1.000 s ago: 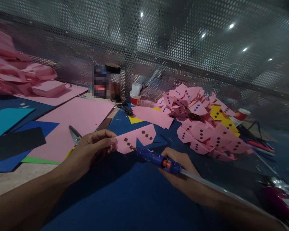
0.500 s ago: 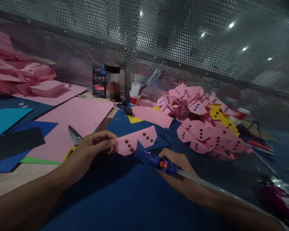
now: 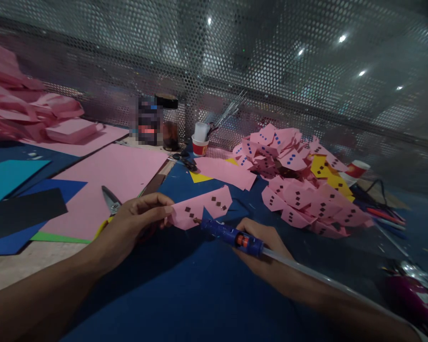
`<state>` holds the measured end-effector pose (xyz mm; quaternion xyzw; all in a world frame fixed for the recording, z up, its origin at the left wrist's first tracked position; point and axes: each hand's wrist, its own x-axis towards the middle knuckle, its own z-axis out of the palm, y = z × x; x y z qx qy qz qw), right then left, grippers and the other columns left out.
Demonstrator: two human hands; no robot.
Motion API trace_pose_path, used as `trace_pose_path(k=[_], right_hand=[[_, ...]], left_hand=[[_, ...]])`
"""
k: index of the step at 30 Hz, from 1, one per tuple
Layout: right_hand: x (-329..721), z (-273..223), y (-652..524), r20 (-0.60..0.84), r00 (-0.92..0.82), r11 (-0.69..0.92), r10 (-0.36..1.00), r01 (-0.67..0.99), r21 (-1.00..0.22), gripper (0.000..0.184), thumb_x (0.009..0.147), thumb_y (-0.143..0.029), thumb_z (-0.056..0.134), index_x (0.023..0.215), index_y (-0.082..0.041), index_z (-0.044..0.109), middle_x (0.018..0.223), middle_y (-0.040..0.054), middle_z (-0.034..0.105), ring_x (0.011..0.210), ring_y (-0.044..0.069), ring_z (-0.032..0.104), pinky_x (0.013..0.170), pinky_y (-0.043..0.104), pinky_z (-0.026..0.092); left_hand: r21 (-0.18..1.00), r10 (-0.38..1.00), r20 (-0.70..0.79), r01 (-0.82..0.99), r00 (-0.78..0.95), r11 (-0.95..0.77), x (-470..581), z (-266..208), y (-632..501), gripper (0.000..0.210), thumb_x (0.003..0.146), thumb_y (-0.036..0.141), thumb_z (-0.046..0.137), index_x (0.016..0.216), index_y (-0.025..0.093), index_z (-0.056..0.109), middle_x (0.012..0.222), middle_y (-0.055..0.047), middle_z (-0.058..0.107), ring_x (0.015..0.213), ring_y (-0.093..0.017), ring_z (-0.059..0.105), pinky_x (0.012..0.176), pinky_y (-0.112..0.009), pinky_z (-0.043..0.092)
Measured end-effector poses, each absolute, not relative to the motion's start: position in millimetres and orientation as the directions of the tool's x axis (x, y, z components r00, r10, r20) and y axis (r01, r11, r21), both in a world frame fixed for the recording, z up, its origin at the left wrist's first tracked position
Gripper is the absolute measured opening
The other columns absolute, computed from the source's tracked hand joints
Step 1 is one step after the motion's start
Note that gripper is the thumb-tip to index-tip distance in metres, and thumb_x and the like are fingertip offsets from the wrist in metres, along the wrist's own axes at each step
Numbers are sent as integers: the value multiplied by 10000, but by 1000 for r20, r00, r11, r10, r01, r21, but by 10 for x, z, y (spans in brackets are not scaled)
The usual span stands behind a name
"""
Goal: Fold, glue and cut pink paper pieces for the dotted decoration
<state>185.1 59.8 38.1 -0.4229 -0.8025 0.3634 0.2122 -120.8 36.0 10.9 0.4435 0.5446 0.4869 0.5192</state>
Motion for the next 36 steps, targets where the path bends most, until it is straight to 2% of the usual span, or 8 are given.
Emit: trace_pose_path(k=[8,17,22,27,36], right_hand=[[1867,406,603,40,-595,403,803,493,-771,111,908,-206,628,826,-216,553,731,-35,586,627,113,510,534,235,298],[1853,387,614,29,-580,405,814,532,-744,93,882,-201,642,836,-220,564,722,-31,599,614,119,513,517,231,271],[1860,372,614,36,-575,402,817,525,-750,91,894,-193,628,846,-222,557,742,-32,609,626,117,518,521,231,273],[1861,406,614,13,-583,391,813,529,-753,95,899,-188,626,850,-222,552,748,-36,607,615,112,501,519,233,273],[1866,391,599,26,-572,392,820,527,-754,119,926,-199,614,840,-221,534,742,-43,590,626,109,503,530,239,270]], left_hand=[[991,989,-128,-52,-74,125,-1184,164,346,223,821,417,833,771,229,724,707,7,648,632,-107,546,526,-159,405],[989,988,-144,-31,-59,142,-1216,106,358,219,856,438,807,811,237,732,680,14,626,570,-93,495,463,-165,312],[989,988,-141,-40,-61,139,-1221,92,362,223,853,442,811,817,235,735,694,3,627,598,-104,524,478,-169,336],[989,987,-149,-29,-53,147,-1227,87,354,246,859,462,802,812,233,727,664,16,614,528,-77,445,439,-159,266],[992,991,-120,-53,-53,117,-1193,149,347,227,835,424,831,786,228,728,701,5,642,641,-105,545,518,-147,392]])
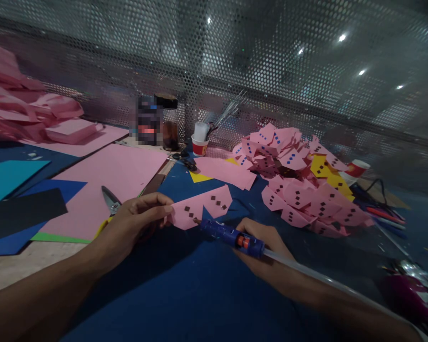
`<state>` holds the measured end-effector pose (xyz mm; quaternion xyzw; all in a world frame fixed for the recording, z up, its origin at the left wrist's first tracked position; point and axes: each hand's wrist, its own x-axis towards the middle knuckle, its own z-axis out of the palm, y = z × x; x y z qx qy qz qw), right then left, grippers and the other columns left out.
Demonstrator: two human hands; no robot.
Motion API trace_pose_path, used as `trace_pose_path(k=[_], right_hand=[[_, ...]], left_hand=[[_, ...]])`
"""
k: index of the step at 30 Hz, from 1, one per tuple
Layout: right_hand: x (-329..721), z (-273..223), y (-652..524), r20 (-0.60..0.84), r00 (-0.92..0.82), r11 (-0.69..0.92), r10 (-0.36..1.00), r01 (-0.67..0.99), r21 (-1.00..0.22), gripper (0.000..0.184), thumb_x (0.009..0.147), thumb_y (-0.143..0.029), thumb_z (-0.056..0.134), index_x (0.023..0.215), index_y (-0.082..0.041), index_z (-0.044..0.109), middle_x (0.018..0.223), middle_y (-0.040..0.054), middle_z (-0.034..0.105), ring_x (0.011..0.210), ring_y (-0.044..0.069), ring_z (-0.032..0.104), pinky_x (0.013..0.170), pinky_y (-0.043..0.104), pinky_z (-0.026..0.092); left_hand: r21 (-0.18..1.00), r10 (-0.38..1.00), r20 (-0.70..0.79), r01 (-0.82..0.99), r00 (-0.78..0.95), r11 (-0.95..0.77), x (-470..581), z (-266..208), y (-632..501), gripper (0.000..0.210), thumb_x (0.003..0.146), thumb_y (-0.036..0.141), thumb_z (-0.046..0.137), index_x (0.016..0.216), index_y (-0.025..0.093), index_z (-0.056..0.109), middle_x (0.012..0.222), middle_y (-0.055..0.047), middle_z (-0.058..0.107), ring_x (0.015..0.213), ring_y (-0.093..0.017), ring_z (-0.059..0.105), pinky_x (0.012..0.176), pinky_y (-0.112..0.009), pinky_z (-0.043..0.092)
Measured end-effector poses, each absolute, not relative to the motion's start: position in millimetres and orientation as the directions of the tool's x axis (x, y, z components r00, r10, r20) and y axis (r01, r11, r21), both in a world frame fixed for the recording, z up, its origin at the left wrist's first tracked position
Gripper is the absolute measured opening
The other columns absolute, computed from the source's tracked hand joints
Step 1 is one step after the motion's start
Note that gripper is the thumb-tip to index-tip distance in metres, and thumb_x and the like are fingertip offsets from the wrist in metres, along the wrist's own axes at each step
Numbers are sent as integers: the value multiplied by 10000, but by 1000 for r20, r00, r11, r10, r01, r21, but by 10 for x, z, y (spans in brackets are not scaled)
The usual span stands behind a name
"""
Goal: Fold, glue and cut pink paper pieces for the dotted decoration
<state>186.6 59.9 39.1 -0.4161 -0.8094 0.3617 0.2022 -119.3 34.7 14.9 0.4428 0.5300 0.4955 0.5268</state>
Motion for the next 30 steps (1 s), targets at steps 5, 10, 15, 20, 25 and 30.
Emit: trace_pose_path(k=[5,10,15,20,25,30], right_hand=[[1880,408,613,25,-587,391,809,507,-769,113,921,-181,613,848,-218,536,744,-47,578,623,104,491,538,242,279],[1882,404,627,32,-583,394,812,506,-767,126,924,-181,606,834,-220,527,722,-52,543,613,102,466,536,242,277],[1882,410,628,35,-581,394,813,506,-767,111,917,-170,601,846,-223,534,719,-50,561,600,104,469,528,242,270],[1887,414,633,25,-580,399,814,528,-750,106,892,-153,611,842,-221,546,720,-45,580,595,107,478,523,242,268],[1885,397,632,32,-574,394,818,520,-758,116,888,-144,612,844,-225,542,731,-53,585,602,103,480,525,241,265],[1885,433,628,52,-587,417,808,508,-754,121,879,-122,612,842,-218,547,725,-53,573,604,102,493,541,241,283]], left_hand=[[992,990,-128,-21,-62,127,-1205,134,357,249,844,441,818,786,220,718,730,0,644,642,-109,545,512,-160,390],[991,989,-135,-21,-55,134,-1239,74,366,245,854,451,804,806,224,725,742,0,645,630,-104,536,497,-171,360],[991,989,-135,-25,-60,134,-1232,77,367,251,846,458,811,806,226,724,708,8,629,590,-92,504,474,-168,327],[990,988,-141,-25,-65,139,-1232,72,375,246,853,448,807,807,222,721,684,13,618,551,-80,479,454,-164,306],[991,989,-133,-33,-61,131,-1244,65,372,232,858,441,807,817,228,726,688,18,625,570,-75,492,465,-143,323],[991,990,-126,-49,-60,123,-1212,120,368,234,833,427,829,782,223,727,710,6,645,631,-94,538,502,-137,379]])
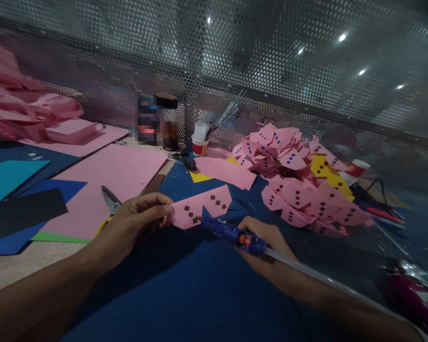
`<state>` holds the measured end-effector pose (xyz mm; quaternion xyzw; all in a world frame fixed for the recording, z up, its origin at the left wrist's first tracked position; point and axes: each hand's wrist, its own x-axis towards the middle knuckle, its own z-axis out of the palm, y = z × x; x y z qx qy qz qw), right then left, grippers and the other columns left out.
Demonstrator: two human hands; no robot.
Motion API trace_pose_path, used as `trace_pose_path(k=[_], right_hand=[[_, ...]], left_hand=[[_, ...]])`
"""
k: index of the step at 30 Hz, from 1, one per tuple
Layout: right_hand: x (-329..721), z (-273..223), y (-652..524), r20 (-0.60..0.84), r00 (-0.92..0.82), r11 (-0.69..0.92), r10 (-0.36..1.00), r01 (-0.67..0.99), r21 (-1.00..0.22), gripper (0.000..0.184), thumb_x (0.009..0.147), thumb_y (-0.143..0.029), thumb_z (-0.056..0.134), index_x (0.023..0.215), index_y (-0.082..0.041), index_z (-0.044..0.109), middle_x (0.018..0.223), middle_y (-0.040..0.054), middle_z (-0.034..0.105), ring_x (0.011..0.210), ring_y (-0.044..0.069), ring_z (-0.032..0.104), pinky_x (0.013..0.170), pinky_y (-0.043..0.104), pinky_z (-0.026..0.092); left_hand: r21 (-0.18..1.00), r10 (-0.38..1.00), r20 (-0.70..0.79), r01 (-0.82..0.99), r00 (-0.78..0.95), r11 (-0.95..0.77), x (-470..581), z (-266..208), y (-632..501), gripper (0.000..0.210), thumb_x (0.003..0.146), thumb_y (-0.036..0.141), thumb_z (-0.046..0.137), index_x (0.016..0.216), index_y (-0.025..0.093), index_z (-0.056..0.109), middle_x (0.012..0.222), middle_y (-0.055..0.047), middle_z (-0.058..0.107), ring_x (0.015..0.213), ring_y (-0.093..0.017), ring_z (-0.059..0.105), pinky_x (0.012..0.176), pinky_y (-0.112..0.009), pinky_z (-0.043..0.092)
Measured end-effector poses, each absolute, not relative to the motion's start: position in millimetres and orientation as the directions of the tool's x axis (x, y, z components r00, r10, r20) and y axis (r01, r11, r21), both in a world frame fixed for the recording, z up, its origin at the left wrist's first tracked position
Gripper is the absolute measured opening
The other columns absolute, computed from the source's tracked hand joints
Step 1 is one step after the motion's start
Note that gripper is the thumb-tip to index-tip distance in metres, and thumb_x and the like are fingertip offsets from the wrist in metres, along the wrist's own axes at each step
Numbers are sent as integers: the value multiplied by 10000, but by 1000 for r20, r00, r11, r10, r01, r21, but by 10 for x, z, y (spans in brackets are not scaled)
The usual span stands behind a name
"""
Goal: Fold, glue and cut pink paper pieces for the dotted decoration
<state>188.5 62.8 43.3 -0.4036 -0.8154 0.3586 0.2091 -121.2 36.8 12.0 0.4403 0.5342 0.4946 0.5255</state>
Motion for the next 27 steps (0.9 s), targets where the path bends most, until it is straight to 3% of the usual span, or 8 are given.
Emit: trace_pose_path(k=[8,27], right_hand=[[1877,508,606,27,-633,449,773,517,-729,142,828,-95,630,858,-213,556,765,-36,608,650,120,537,551,242,282],[1880,461,624,24,-604,424,796,529,-735,101,866,-140,618,856,-219,555,749,-34,605,619,115,526,532,239,280]], left_hand=[[989,987,-148,-39,-68,146,-1174,184,356,240,816,438,832,779,225,728,715,2,652,628,-102,535,503,-143,388],[989,987,-146,-28,-60,145,-1209,142,350,236,842,437,809,786,227,716,693,4,626,585,-102,508,461,-160,336]])
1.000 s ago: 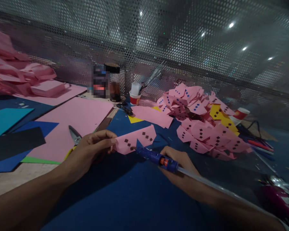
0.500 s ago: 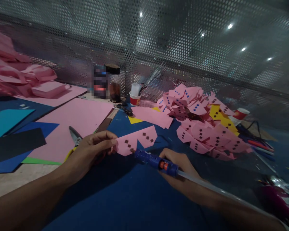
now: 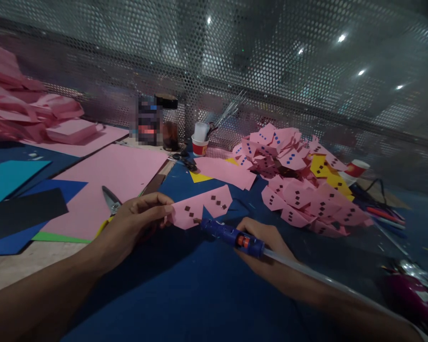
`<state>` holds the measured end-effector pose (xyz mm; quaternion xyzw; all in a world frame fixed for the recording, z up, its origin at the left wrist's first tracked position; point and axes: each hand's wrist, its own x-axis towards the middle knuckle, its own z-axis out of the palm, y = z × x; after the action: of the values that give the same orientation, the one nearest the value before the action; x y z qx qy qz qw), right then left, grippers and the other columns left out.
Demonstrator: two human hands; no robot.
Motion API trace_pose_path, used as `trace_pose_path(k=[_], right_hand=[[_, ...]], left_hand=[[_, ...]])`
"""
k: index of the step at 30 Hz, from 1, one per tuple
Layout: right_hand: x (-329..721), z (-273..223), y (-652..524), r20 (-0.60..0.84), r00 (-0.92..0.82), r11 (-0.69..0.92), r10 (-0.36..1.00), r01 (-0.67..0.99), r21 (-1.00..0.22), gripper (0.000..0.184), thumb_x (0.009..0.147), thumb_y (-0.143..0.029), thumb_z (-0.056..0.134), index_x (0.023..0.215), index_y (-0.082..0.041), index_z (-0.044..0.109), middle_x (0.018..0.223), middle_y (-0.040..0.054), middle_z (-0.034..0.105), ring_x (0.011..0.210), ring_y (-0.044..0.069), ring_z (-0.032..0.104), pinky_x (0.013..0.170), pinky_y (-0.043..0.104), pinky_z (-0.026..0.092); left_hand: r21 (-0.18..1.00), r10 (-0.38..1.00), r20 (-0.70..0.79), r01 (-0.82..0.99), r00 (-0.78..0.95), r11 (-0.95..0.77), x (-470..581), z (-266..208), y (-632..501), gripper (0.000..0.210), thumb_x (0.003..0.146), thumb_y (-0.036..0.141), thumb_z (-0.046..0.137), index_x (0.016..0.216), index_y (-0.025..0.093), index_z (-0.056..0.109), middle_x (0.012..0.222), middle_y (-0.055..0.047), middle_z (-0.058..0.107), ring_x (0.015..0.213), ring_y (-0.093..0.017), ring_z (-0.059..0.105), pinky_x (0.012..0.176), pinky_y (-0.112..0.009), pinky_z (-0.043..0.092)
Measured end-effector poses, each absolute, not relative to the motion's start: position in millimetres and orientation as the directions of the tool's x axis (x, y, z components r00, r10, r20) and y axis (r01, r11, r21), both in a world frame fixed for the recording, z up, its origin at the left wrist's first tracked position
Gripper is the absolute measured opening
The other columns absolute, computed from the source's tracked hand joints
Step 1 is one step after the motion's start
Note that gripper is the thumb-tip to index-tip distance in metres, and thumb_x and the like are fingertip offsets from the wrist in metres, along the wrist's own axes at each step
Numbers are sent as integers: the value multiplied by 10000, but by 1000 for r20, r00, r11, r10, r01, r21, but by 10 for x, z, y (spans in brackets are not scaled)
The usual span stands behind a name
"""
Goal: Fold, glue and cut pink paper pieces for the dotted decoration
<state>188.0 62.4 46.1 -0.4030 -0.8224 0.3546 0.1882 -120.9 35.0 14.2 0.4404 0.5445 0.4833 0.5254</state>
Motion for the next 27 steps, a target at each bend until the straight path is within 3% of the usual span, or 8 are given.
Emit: trace_pose_path(k=[27], right_hand=[[1878,417,612,29,-598,422,801,530,-736,84,895,-185,612,841,-215,555,724,-35,589,617,116,503,538,239,263]], left_hand=[[988,984,-149,-57,-99,144,-1234,77,391,235,813,426,821,773,221,713,669,1,631,545,-103,509,410,-169,282]])
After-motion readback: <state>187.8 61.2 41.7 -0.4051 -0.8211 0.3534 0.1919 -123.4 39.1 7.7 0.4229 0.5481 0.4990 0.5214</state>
